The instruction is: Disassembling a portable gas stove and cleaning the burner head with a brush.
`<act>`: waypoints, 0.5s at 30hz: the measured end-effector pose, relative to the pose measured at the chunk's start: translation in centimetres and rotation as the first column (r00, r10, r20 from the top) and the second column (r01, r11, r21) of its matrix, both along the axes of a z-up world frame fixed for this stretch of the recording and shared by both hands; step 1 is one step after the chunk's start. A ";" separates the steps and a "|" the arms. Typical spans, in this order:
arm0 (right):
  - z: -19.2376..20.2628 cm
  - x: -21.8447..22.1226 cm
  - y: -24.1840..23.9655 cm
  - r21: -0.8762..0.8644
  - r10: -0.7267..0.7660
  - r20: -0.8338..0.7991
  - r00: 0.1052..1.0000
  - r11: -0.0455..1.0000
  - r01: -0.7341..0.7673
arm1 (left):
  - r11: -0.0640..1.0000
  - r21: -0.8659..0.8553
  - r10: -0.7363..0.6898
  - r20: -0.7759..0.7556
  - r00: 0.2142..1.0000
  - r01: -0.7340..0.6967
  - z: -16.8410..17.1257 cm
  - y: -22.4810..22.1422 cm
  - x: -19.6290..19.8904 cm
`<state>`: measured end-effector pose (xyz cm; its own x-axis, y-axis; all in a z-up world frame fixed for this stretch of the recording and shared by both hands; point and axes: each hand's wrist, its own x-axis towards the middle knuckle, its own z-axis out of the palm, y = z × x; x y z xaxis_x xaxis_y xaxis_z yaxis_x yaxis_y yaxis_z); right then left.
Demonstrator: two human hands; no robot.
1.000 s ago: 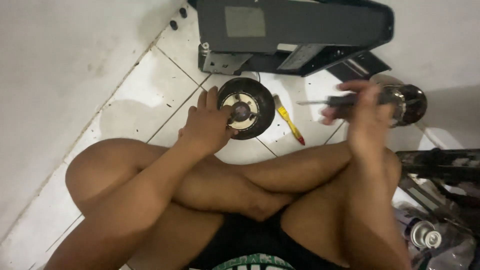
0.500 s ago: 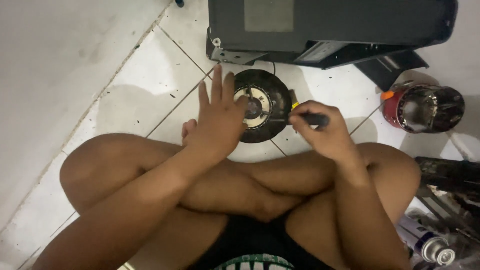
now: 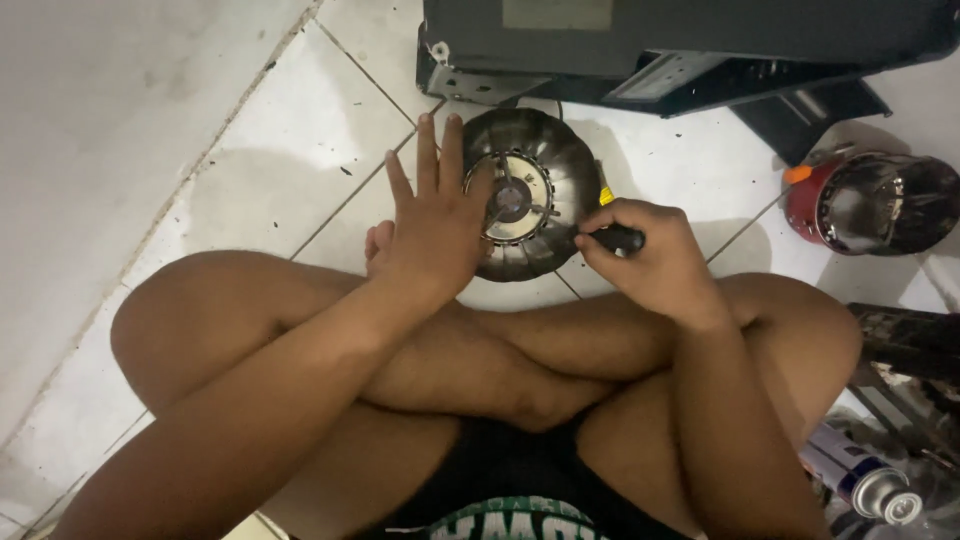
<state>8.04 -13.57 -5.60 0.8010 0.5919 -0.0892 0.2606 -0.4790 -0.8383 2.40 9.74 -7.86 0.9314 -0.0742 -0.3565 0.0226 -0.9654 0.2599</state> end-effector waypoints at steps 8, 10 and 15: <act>-3.8 1.4 -7.4 0.051 -0.345 -0.217 0.913 0.930 0.363 | 0.996 0.057 0.084 -0.223 0.971 -0.073 -0.7 0.2 0.9; -2.9 1.9 -7.6 0.054 -0.480 -0.181 0.859 0.867 0.495 | 0.999 0.035 0.040 -0.099 0.994 -0.037 -3.6 1.0 0.3; -2.6 2.7 -7.7 0.164 -0.746 -0.382 0.546 0.527 0.834 | 1.000 0.016 -0.001 0.032 0.999 0.000 -4.9 1.3 -0.2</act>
